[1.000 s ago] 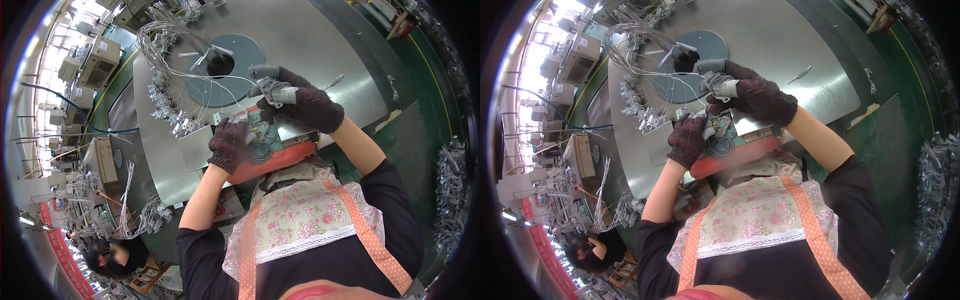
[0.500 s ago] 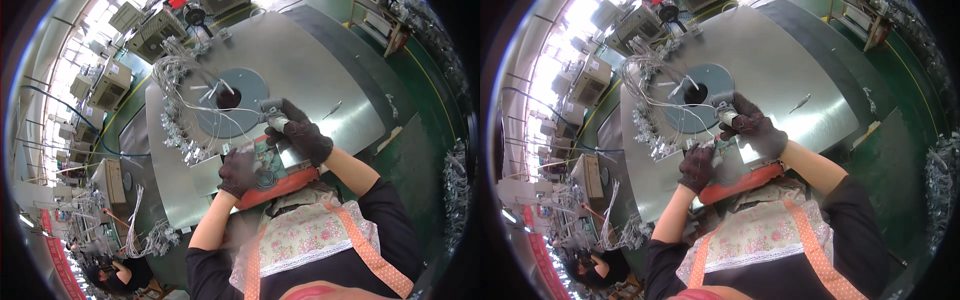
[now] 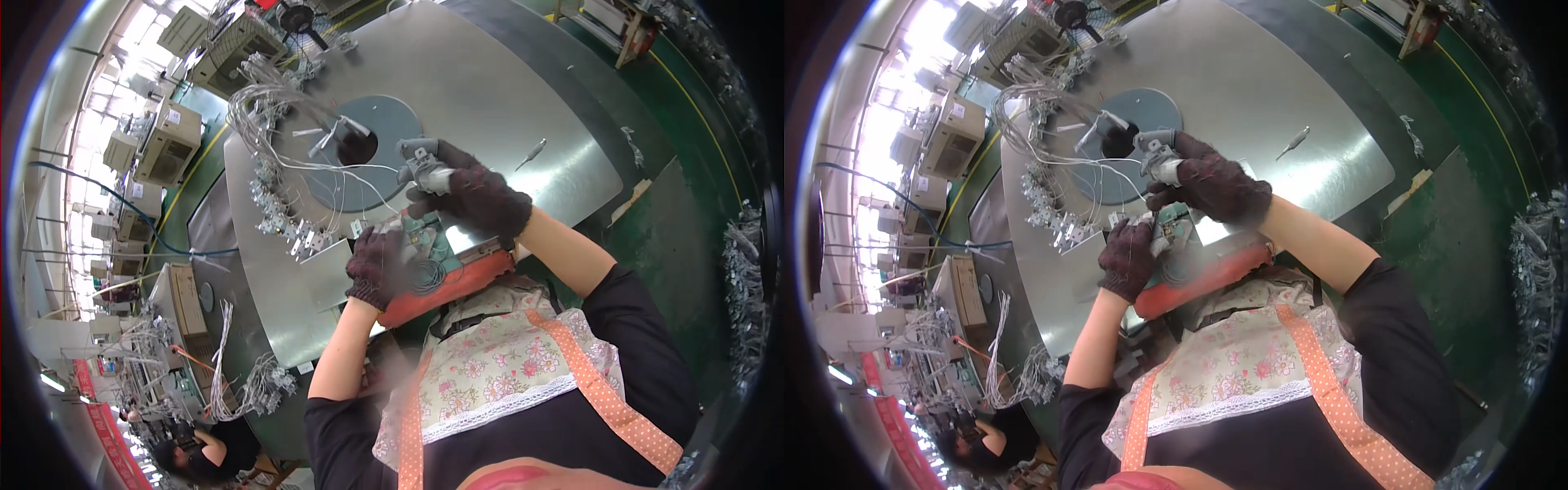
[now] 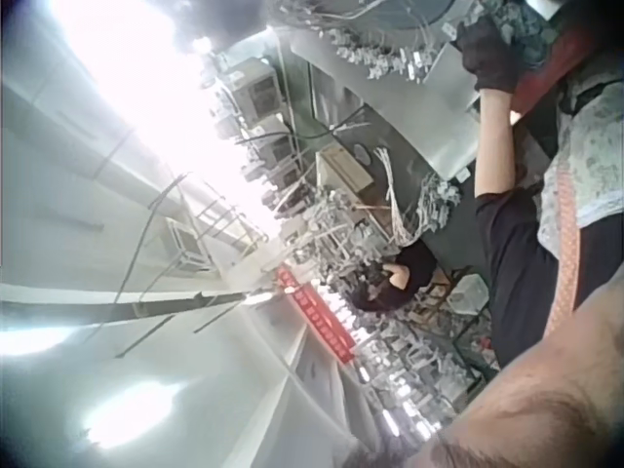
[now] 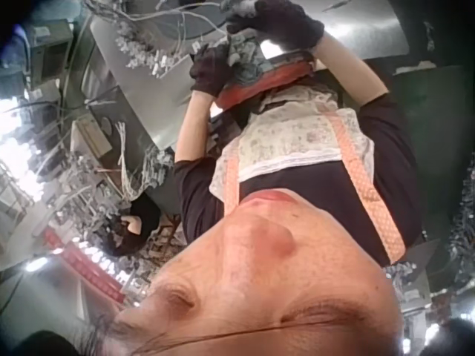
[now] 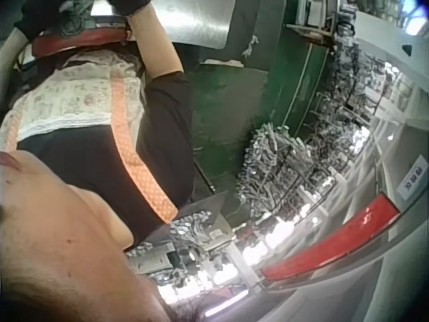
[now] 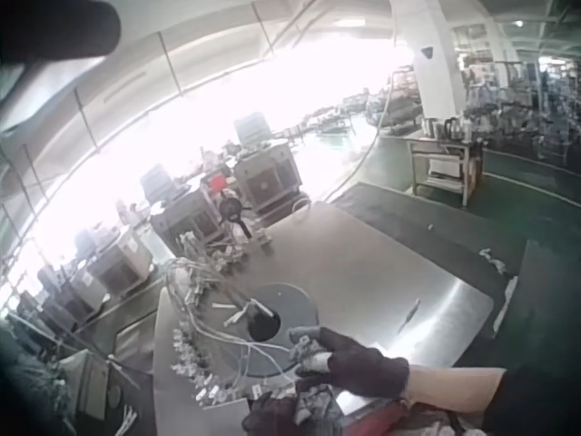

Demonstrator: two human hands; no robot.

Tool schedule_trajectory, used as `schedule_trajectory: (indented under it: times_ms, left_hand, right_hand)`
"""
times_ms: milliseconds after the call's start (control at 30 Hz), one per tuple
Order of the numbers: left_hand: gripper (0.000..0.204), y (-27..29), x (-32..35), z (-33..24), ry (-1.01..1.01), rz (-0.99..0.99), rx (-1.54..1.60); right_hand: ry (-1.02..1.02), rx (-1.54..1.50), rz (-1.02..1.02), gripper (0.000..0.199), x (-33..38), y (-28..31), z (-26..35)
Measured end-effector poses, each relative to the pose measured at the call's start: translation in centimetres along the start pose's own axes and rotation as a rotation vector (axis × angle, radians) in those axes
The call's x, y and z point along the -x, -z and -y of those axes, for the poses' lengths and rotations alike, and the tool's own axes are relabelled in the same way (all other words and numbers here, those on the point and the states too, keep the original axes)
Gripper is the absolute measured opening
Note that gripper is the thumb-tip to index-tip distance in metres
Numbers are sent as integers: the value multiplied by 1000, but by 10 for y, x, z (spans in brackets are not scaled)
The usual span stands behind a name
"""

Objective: The person picks up a metal component, places it onto a machine, and presses a lever to process it. They then remove the component, thread a wire through it, and place the assembly onto a pile, repeating the cycle.

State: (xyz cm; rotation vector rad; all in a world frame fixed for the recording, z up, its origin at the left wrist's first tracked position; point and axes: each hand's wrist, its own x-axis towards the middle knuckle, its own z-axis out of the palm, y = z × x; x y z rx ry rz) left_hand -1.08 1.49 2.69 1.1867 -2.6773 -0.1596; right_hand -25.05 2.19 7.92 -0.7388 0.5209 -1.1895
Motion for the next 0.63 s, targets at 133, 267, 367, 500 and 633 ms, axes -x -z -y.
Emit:
schedule_trajectory:
  times_ms: [133,267,367,500,633]
  left_hand:
    - [55,-7,1,9,-37,-26,1]
    - [51,-7,3,7,-54,-43,-13]
    - [48,-9,3,8,-31,-5,36]
    - [49,-16,4,14,-23,13,57]
    - [55,-22,6,19,-8,49,-32]
  right_hand:
    - [-3,-79,130,73,12,-9,12]
    - [-12,-171,151,60,16,-11,13]
    - [19,-176,182,59,18,-11,9]
    - [-8,-142,176,58,14,-11,7]
    - [-23,-121,177,61,10,-4,4]
